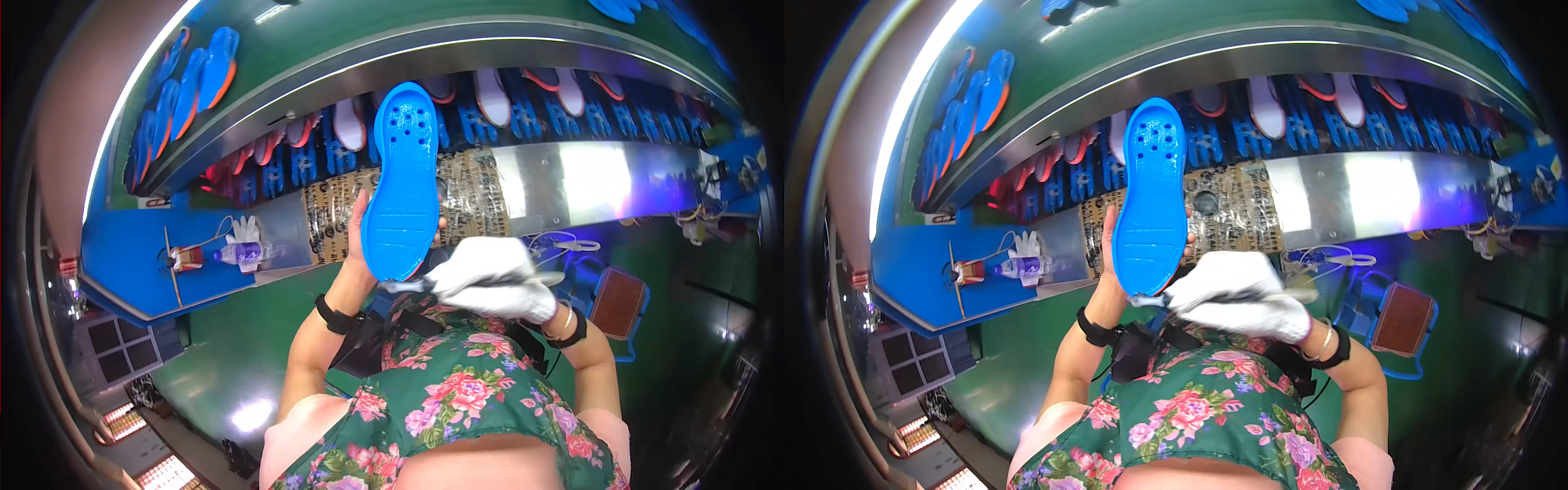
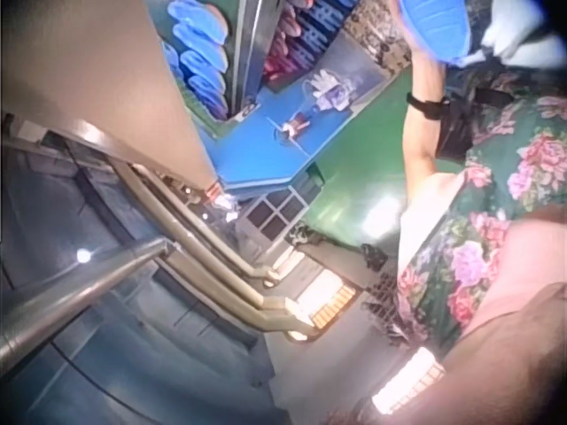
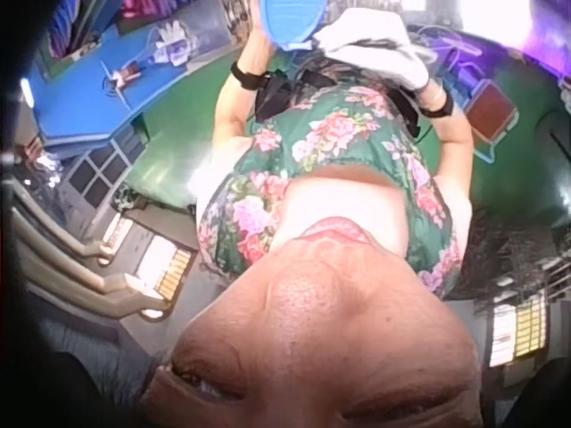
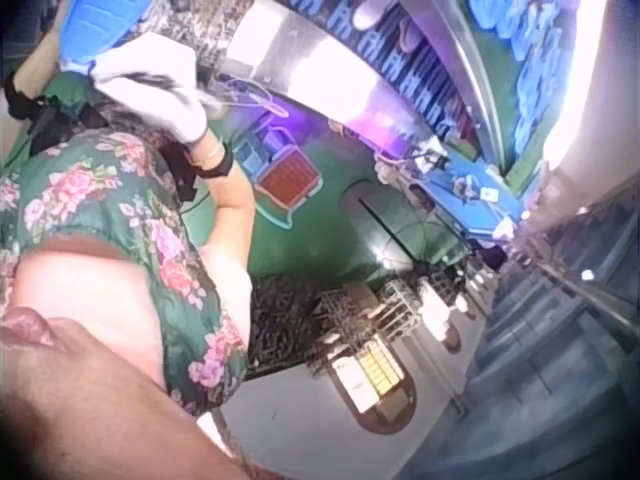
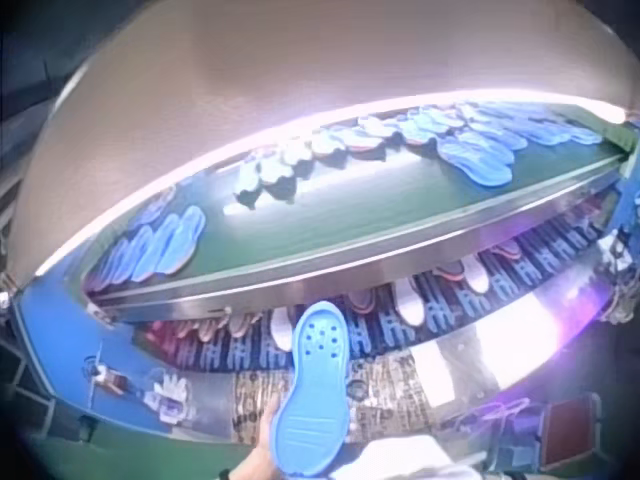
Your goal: Applying glue to blue shoe soles using a brush on a factory assembly line.
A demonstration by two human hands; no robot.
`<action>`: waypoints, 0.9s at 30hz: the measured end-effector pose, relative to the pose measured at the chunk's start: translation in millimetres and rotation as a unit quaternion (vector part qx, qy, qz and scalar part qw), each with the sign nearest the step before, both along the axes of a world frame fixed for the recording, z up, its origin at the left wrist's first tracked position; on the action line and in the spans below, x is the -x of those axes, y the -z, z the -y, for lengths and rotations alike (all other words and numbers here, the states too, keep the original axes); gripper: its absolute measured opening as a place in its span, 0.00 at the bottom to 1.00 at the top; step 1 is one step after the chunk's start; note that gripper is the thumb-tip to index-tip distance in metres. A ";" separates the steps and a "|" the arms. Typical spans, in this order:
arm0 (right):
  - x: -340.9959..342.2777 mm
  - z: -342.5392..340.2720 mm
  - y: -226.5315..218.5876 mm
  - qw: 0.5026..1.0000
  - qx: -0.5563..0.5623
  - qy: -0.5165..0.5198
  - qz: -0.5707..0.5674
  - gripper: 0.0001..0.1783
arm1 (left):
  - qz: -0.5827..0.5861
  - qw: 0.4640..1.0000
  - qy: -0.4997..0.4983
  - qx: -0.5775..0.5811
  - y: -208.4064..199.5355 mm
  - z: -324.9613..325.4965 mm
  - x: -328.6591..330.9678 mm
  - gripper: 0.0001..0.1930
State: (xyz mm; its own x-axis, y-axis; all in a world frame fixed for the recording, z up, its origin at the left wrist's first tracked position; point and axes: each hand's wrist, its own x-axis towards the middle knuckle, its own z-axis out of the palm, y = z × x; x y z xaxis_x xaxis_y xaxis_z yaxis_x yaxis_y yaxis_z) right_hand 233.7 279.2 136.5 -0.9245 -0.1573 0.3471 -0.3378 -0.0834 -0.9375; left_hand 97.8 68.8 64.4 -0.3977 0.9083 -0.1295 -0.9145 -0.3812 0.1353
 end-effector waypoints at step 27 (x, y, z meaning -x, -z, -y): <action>6.2 12.2 92.8 0.924 0.166 0.243 0.246 0.10 | -0.559 0.334 -0.501 0.570 -105.8 32.3 237.1 0.51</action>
State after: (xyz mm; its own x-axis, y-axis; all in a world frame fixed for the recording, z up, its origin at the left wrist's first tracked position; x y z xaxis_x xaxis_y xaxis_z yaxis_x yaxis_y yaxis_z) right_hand 227.5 267.1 43.8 -0.9168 0.3570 -0.1789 0.0485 -0.3452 -0.9373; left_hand -139.3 36.5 170.2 -0.8058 -0.1394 0.5756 0.4612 0.4619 0.7576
